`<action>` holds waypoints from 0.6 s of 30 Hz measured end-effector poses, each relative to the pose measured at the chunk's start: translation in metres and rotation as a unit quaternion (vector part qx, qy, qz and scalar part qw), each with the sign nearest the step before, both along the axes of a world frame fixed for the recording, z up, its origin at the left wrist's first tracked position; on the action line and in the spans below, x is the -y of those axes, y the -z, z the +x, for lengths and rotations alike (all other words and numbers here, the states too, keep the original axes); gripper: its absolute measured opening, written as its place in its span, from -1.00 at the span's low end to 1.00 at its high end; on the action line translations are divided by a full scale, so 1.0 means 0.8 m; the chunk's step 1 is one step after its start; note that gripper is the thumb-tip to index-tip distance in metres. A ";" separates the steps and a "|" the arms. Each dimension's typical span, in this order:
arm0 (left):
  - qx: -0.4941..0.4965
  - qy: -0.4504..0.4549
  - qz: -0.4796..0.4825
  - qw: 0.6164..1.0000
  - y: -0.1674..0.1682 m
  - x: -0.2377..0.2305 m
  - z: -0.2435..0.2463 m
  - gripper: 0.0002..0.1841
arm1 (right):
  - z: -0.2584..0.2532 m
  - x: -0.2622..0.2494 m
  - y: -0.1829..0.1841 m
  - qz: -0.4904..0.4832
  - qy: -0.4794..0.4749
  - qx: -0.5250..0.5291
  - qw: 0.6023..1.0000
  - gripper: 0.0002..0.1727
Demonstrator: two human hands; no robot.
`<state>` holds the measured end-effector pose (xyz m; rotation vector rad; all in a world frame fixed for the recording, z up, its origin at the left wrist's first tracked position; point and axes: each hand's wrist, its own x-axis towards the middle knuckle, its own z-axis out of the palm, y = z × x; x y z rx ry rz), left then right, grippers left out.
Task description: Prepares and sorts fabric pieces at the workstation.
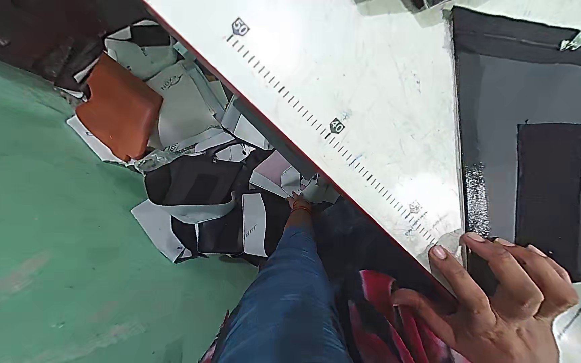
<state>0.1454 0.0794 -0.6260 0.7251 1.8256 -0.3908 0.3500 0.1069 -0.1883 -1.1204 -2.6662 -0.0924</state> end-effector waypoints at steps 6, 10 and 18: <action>0.070 0.115 0.051 0.990 -0.060 -0.006 -0.030 -0.36 | -0.001 0.001 -0.004 -0.013 0.005 0.008 1.000 -0.18; 0.121 0.059 0.183 0.974 -0.145 -0.026 -0.037 -0.57 | -0.004 0.002 -0.006 -0.021 0.012 0.012 1.000 -0.20; 0.036 -0.351 0.351 0.867 -0.165 -0.063 -0.054 -0.56 | -0.008 0.001 -0.001 -0.004 0.016 -0.006 1.000 -0.16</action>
